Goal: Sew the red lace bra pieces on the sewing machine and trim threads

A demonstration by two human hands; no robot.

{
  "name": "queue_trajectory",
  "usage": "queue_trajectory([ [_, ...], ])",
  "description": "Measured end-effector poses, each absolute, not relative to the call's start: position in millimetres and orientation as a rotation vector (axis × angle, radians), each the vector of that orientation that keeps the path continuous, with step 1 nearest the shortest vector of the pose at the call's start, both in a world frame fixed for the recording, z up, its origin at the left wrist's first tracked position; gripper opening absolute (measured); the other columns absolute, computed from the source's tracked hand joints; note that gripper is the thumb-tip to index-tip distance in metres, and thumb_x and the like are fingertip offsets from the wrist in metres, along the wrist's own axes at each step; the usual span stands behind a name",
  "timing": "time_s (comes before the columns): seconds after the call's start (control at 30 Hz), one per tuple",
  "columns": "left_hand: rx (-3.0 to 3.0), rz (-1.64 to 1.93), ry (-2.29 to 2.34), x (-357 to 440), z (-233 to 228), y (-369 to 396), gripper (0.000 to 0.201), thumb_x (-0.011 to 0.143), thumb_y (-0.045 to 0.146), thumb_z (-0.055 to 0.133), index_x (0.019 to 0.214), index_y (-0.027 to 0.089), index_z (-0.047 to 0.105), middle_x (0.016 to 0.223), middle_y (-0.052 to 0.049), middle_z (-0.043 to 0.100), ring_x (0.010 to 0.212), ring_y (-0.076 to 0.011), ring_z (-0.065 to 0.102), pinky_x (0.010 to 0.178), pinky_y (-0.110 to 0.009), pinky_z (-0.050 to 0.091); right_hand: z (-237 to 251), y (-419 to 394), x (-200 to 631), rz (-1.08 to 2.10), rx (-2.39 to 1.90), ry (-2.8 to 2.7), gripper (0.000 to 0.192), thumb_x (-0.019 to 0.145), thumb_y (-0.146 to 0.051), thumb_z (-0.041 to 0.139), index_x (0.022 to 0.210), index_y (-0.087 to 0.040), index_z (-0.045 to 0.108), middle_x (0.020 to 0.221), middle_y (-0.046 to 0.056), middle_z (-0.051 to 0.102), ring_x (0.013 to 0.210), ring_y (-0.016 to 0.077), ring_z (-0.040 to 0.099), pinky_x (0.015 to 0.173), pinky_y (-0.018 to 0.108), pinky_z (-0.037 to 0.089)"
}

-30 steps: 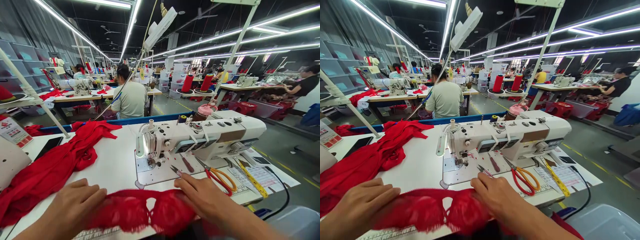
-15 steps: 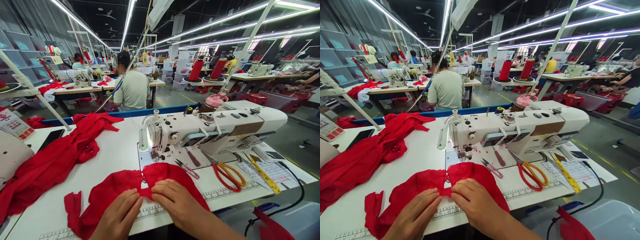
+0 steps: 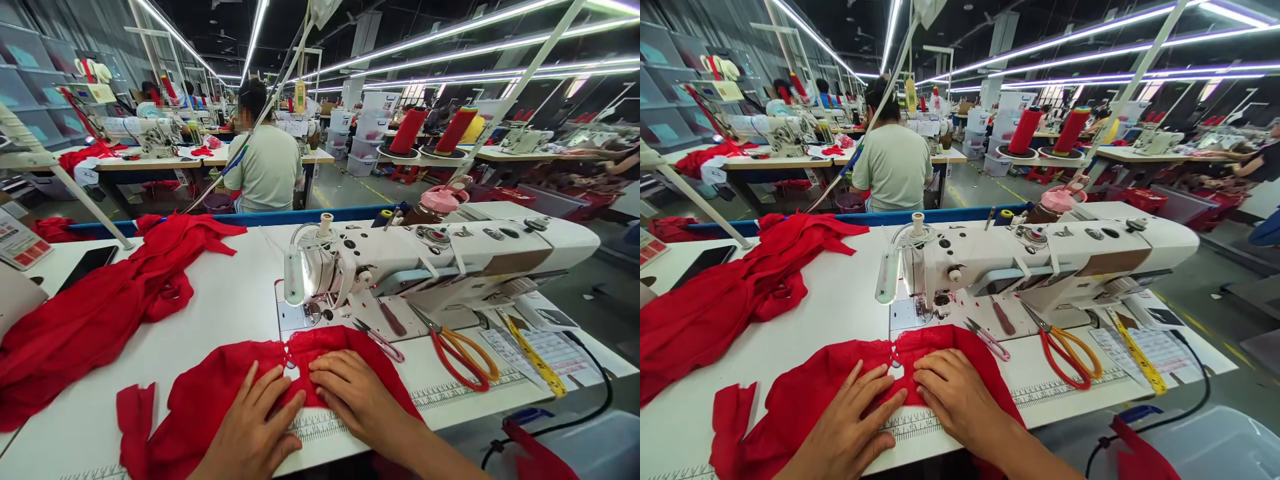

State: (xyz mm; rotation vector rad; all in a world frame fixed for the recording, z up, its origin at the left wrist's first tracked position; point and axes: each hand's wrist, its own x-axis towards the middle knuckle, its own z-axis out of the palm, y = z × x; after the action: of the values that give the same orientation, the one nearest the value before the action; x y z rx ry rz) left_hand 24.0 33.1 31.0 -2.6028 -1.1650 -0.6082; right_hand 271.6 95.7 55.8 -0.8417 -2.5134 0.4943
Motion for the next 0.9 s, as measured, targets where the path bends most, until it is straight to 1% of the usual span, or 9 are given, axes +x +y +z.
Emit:
queue_trajectory([
  [0.13, -2.619, -0.560, -1.151, 22, 34, 33, 0.039, 0.099, 0.039, 0.056, 0.135, 0.023, 0.061, 0.124, -0.008, 0.068, 0.128, -0.0265, 0.056, 0.120, -0.057, 0.028, 59, 97, 264, 0.527, -0.875, -2.501, 0.021, 0.102, -0.016, 0.048, 0.113, -0.022, 0.064, 0.112, 0.006, 0.070, 0.104, 0.0211, 0.061, 0.096, 0.041, 0.045],
  [0.23, -2.618, -0.558, -1.161, 22, 34, 33, 0.040, 0.099, 0.039, 0.057, 0.136, 0.023, 0.060, 0.126, -0.008, 0.067, 0.130, -0.0265, 0.054, 0.122, -0.057, 0.023, 60, 98, 254, 0.523, -0.856, -2.502, 0.020, 0.102, -0.014, 0.048, 0.110, -0.022, 0.064, 0.109, 0.005, 0.069, 0.099, 0.0192, 0.059, 0.090, 0.037, 0.043],
  [0.37, -2.616, -0.559, -1.164, 21, 28, 31, 0.044, 0.099, 0.040, 0.057, 0.140, 0.025, 0.057, 0.129, -0.009, 0.065, 0.132, -0.0272, 0.051, 0.121, -0.058, 0.023, 59, 105, 247, 0.538, -0.888, -2.536, 0.010, 0.099, -0.021, 0.058, 0.106, -0.022, 0.065, 0.110, 0.003, 0.068, 0.103, 0.0187, 0.058, 0.091, 0.035, 0.042],
  [0.47, -2.615, -0.556, -1.164, 19, 23, 29, 0.048, 0.099, 0.041, 0.055, 0.145, 0.028, 0.052, 0.134, -0.011, 0.062, 0.133, -0.0286, 0.050, 0.117, -0.059, 0.031, 59, 108, 251, 0.615, -0.947, -2.526, 0.022, 0.094, -0.023, 0.065, 0.116, -0.024, 0.063, 0.120, 0.003, 0.066, 0.113, 0.0198, 0.056, 0.099, 0.037, 0.040],
  [0.57, -2.605, -0.542, -1.185, 16, 23, 28, 0.058, 0.097, 0.049, 0.056, 0.151, 0.031, 0.043, 0.147, -0.017, 0.051, 0.138, -0.0382, 0.045, 0.104, -0.066, 0.043, 61, 109, 258, 0.682, -1.002, -2.513, 0.040, 0.089, -0.023, 0.070, 0.127, -0.027, 0.060, 0.132, 0.005, 0.061, 0.122, 0.0232, 0.053, 0.106, 0.042, 0.037],
  [0.67, -2.639, -0.509, -1.216, 11, 26, 27, 0.071, 0.091, 0.062, 0.058, 0.154, 0.035, 0.037, 0.159, -0.019, 0.035, 0.142, -0.0470, 0.036, 0.098, -0.071, 0.045, 62, 108, 262, 0.731, -1.022, -2.541, 0.049, 0.086, -0.026, 0.074, 0.133, -0.029, 0.058, 0.138, 0.005, 0.058, 0.128, 0.0249, 0.050, 0.111, 0.046, 0.033],
  [0.73, -2.699, -0.483, -1.253, 6, 27, 28, 0.070, 0.094, 0.064, 0.051, 0.155, 0.035, 0.034, 0.162, -0.016, 0.031, 0.145, -0.0444, 0.033, 0.102, -0.070, 0.042, 61, 108, 263, 0.736, -1.017, -2.562, 0.052, 0.086, -0.029, 0.074, 0.135, -0.029, 0.057, 0.139, 0.005, 0.057, 0.129, 0.0249, 0.049, 0.112, 0.046, 0.033],
  [0.83, -2.703, -0.501, -1.426, -2, 22, 31, 0.057, 0.104, 0.047, 0.040, 0.158, 0.032, 0.027, 0.158, -0.010, 0.041, 0.146, -0.0330, 0.038, 0.110, -0.062, 0.041, 60, 109, 264, 0.714, -1.013, -2.571, 0.053, 0.086, -0.030, 0.073, 0.137, -0.030, 0.056, 0.140, 0.005, 0.056, 0.130, 0.0250, 0.048, 0.112, 0.046, 0.032],
  [0.9, -2.640, -0.519, -1.538, -4, 17, 33, 0.056, 0.104, 0.038, 0.045, 0.157, 0.031, 0.027, 0.154, -0.006, 0.048, 0.143, -0.0284, 0.042, 0.114, -0.058, 0.038, 59, 109, 264, 0.707, -1.014, -2.569, 0.053, 0.086, -0.031, 0.073, 0.136, -0.030, 0.056, 0.139, 0.005, 0.057, 0.130, 0.0254, 0.048, 0.113, 0.048, 0.031],
])
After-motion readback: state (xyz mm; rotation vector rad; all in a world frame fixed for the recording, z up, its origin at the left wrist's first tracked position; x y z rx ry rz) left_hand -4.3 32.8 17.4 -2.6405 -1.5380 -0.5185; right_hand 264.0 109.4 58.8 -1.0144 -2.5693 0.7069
